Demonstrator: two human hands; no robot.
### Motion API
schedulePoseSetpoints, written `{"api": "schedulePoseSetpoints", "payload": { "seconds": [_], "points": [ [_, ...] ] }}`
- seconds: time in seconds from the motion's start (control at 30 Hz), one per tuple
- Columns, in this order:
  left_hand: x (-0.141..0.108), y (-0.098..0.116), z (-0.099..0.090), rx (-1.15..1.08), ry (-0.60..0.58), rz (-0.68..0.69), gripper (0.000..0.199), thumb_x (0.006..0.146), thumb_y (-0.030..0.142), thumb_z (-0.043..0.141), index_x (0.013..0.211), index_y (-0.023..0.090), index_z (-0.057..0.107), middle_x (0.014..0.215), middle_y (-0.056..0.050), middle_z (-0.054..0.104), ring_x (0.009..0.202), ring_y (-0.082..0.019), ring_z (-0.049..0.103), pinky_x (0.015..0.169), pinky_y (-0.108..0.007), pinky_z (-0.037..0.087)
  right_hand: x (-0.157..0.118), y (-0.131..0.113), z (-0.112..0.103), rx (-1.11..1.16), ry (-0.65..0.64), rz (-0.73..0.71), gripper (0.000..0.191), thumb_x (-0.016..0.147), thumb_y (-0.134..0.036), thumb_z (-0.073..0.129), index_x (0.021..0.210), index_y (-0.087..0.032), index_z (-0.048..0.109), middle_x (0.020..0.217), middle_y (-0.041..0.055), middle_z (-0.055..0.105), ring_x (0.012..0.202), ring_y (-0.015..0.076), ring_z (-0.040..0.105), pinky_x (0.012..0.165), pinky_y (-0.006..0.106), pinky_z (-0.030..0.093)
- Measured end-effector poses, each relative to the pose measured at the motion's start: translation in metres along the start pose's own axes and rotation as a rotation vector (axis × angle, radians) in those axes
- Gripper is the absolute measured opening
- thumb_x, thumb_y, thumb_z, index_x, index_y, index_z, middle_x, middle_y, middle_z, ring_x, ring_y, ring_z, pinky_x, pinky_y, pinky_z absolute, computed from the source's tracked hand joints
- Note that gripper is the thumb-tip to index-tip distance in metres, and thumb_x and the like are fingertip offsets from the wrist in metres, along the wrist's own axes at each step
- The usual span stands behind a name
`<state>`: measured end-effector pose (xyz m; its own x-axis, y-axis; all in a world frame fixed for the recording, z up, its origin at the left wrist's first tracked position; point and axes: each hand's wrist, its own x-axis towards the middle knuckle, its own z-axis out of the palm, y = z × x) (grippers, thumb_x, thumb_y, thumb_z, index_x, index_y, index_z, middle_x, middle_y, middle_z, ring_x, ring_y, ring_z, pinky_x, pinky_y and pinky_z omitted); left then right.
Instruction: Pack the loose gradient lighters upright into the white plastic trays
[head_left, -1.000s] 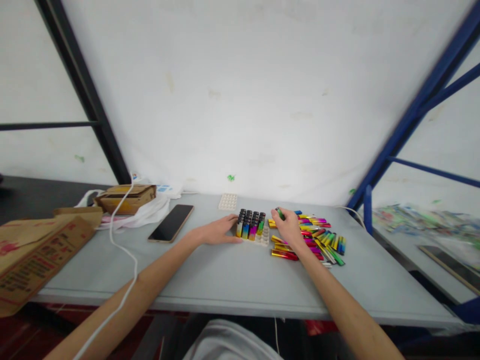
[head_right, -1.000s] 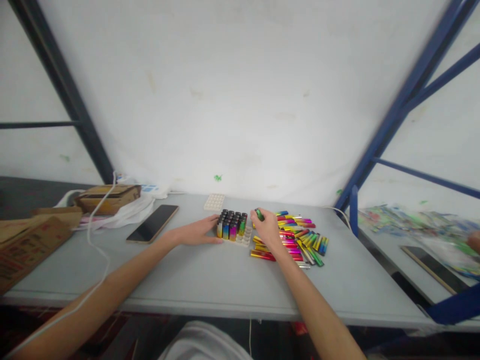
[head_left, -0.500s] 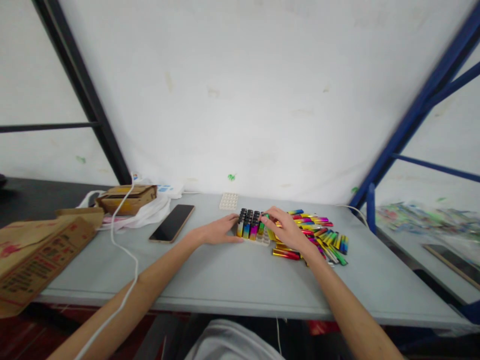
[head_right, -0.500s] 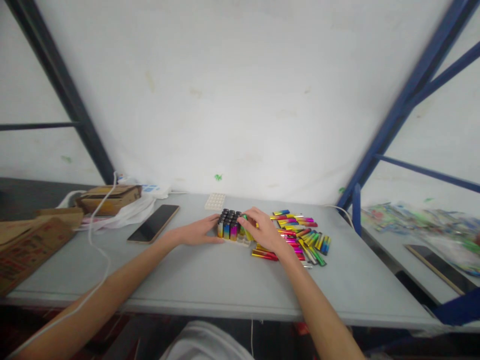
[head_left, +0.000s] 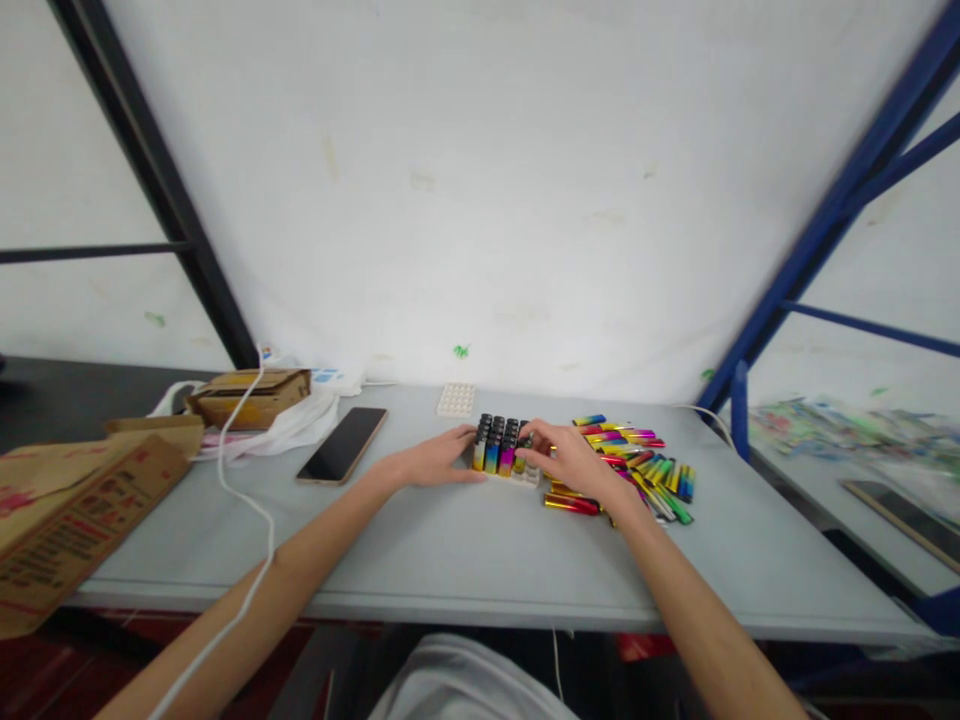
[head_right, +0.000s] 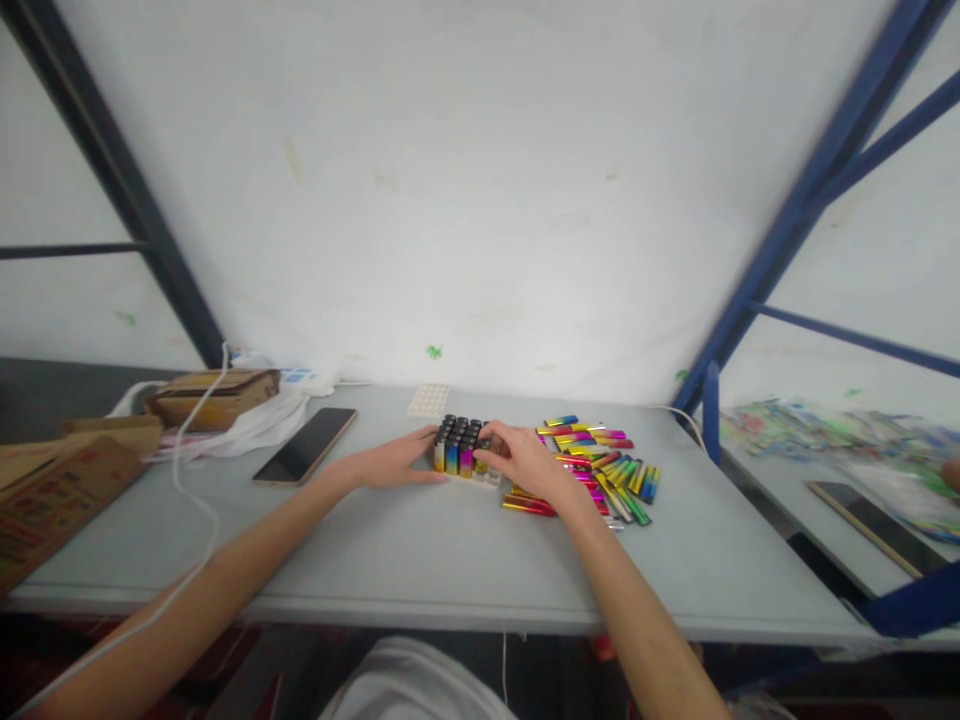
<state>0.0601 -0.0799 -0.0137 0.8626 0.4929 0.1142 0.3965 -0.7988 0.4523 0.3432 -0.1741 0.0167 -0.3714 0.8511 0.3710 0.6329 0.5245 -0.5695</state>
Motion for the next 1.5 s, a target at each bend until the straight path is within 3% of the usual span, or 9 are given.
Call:
{"api": "schedulePoseSetpoints", "payload": {
  "seconds": [0.2,0.4,0.53,0.73,0.87,0.97,1.07,1.37,1.5],
  "points": [
    [0.0,0.002,0.0,0.0,0.006,-0.003,0.077,0.098,0.062,0.065,0.154,0.013,0.046,0.162,-0.019,0.046,0.151,-0.035,0.043,0.129,-0.044,0.032,0.002,0.005,-0.001,0.027,-0.039,0.011,0.024,0.098,-0.044,0.07,0.102,-0.021,0.074,0.08,0.0017,0.075,0.071,0.0194,0.068,0.068,0.028,0.049],
    [0.001,0.002,-0.001,0.0,0.003,-0.022,0.077,0.097,0.063,0.065,0.152,0.012,0.048,0.16,-0.02,0.047,0.15,-0.036,0.045,0.129,-0.045,0.032,0.003,-0.003,-0.002,-0.265,0.022,0.079,0.033,0.096,-0.051,0.074,0.083,-0.02,0.073,0.074,0.0034,0.075,0.065,0.0183,0.065,0.063,0.027,0.04],
    [0.001,-0.001,0.0,0.009,-0.001,-0.018,0.079,0.097,0.064,0.064,0.154,0.012,0.046,0.162,-0.02,0.046,0.151,-0.036,0.044,0.129,-0.045,0.032,0.002,0.007,-0.013,-0.411,0.093,0.121,0.05,0.103,-0.059,0.058,0.072,-0.021,0.068,0.067,0.0042,0.071,0.062,0.0182,0.062,0.064,0.029,0.039],
    [0.001,-0.004,0.0,0.051,-0.002,0.001,0.079,0.098,0.069,0.061,0.153,0.014,0.047,0.161,-0.018,0.047,0.149,-0.035,0.045,0.128,-0.043,0.033,-0.008,0.078,-0.038,-0.532,0.336,0.179,0.031,0.106,-0.029,0.046,0.117,-0.016,0.073,0.113,0.0168,0.075,0.108,0.0291,0.069,0.099,0.04,0.051],
    [0.001,-0.004,0.0,0.058,0.001,-0.002,0.079,0.098,0.069,0.06,0.153,0.013,0.047,0.162,-0.019,0.047,0.149,-0.035,0.046,0.127,-0.044,0.034,-0.014,0.105,-0.041,-0.471,0.141,0.151,0.036,0.1,-0.03,0.058,0.131,-0.015,0.071,0.141,0.02,0.067,0.13,0.0323,0.063,0.114,0.048,0.047],
    [0.001,-0.003,0.0,0.055,0.002,-0.004,0.08,0.098,0.069,0.06,0.153,0.012,0.047,0.161,-0.019,0.047,0.15,-0.035,0.044,0.128,-0.043,0.033,-0.011,0.1,-0.035,-0.392,-0.051,0.079,0.032,0.102,-0.034,0.06,0.125,-0.016,0.075,0.134,0.0171,0.072,0.123,0.03,0.067,0.111,0.044,0.049],
    [0.001,-0.004,0.001,0.054,-0.01,-0.009,0.083,0.098,0.07,0.059,0.155,0.012,0.046,0.162,-0.019,0.046,0.151,-0.035,0.044,0.128,-0.042,0.032,-0.005,0.091,-0.026,-0.423,-0.11,0.095,0.028,0.104,-0.037,0.061,0.11,-0.015,0.077,0.116,0.0158,0.077,0.108,0.0283,0.071,0.101,0.039,0.051],
    [0.002,-0.008,0.004,0.045,0.024,0.015,0.083,0.096,0.071,0.061,0.155,0.013,0.047,0.161,-0.019,0.047,0.15,-0.035,0.045,0.128,-0.044,0.032,0.002,0.081,-0.031,-0.548,-0.002,0.162,0.033,0.109,-0.028,0.049,0.097,-0.017,0.078,0.097,0.0118,0.075,0.092,0.0237,0.069,0.089,0.033,0.048],
    [0.001,-0.007,0.003,0.044,0.013,0.013,0.083,0.097,0.07,0.061,0.155,0.013,0.046,0.162,-0.019,0.046,0.151,-0.034,0.043,0.129,-0.042,0.031,-0.002,0.077,-0.029,-0.484,0.04,0.151,0.028,0.106,-0.033,0.056,0.117,-0.017,0.077,0.114,0.0132,0.076,0.101,0.0243,0.07,0.095,0.033,0.049]
  ]
}}
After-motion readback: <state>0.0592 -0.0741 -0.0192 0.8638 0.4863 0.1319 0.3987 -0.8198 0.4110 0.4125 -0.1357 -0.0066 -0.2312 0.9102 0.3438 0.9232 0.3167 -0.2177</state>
